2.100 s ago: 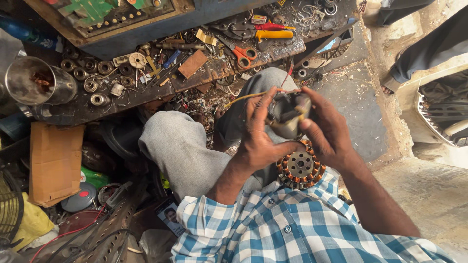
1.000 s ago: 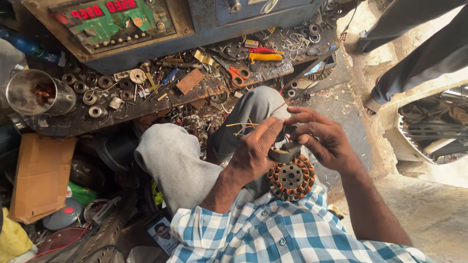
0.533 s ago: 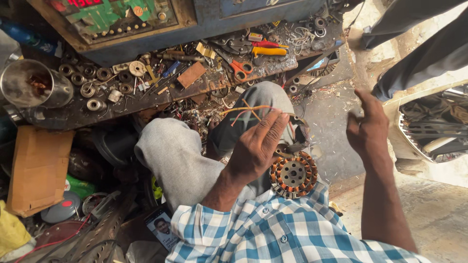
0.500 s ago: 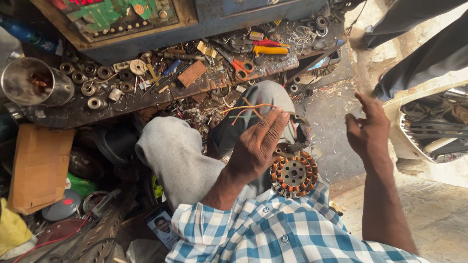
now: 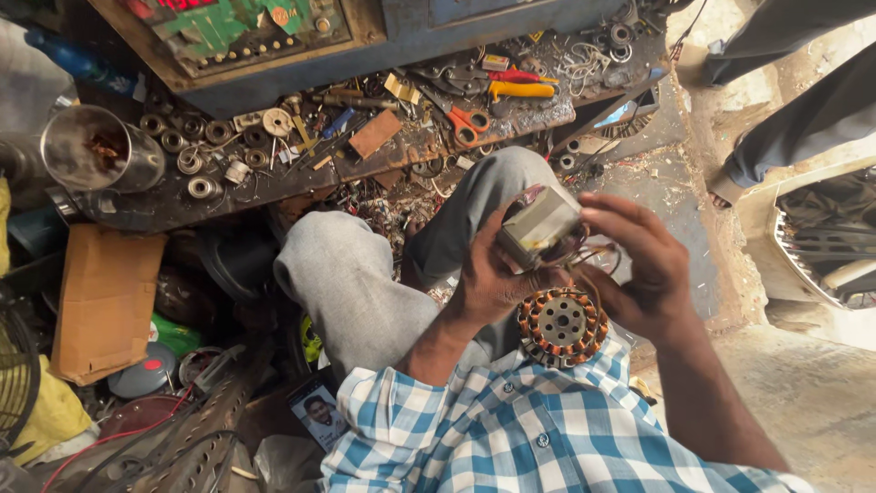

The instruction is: The person sits on the floor in a workshop and repairs a circular copper-wound electrical component. They use pliers to strip and adjust wires, then use a small wooden block to press or secure parts of the winding. The person also handles a separate cylindrical motor component, inspecting its wires and connections.

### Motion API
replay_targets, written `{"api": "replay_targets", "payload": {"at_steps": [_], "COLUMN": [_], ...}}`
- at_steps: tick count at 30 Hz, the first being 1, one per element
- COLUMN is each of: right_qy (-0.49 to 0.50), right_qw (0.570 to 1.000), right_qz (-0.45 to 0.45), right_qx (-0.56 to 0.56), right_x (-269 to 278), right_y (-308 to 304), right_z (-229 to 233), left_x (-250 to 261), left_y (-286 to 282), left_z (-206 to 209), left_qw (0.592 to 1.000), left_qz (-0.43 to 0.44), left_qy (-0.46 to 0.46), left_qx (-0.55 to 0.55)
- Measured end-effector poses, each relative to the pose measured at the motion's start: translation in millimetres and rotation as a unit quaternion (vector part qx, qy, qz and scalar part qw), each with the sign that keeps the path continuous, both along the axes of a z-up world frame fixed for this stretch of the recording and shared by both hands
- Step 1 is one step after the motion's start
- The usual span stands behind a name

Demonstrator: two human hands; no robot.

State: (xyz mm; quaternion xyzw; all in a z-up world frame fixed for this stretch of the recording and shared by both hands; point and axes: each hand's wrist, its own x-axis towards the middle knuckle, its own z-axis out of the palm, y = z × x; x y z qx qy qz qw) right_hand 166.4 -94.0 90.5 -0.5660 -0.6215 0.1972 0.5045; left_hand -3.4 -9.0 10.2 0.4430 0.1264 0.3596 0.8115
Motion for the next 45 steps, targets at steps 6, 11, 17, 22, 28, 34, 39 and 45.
{"api": "replay_targets", "payload": {"at_steps": [6, 11, 17, 22, 28, 34, 39, 45], "right_qy": [-0.046, -0.138, 0.002, 0.132, -0.224, -0.103, 0.096, 0.172], "right_qw": [0.999, 0.987, 0.998, 0.971, 0.973, 0.989, 0.981, 0.967], "right_qz": [-0.007, -0.042, -0.053, 0.022, -0.021, 0.052, -0.026, -0.067], "right_qx": [-0.008, 0.067, -0.045, -0.2, -0.057, -0.092, -0.168, -0.175], "right_x": [2.4, -20.8, -13.3, 0.7, -28.9, -58.2, -35.5, -0.3], "right_y": [3.7, 6.6, 6.3, -4.2, 0.9, 0.5, 14.7, 16.8], "right_z": [-4.0, -5.4, -15.8, -15.1, -16.2, -9.5, -11.0, -26.9], "left_x": [-5.4, 4.0, 5.6, 8.1, 10.9, 7.0, 1.3, 2.6], "left_y": [3.0, -0.3, 7.0, 9.7, 20.3, 26.3, 23.1, 27.9], "left_z": [-0.8, -14.3, -13.5, -24.4, -26.0, -25.1, -20.6, -20.6], "left_qw": [0.949, 0.963, 0.975, 0.967, 0.94, 0.924, 0.947, 0.945], "left_qz": [-0.052, 0.022, 0.121, 0.169, 0.231, 0.254, 0.199, 0.197], "left_qy": [-0.155, -0.073, -0.076, -0.083, -0.068, -0.082, -0.086, -0.084], "left_qx": [-0.268, -0.258, -0.171, -0.171, -0.242, -0.275, -0.236, -0.249]}}
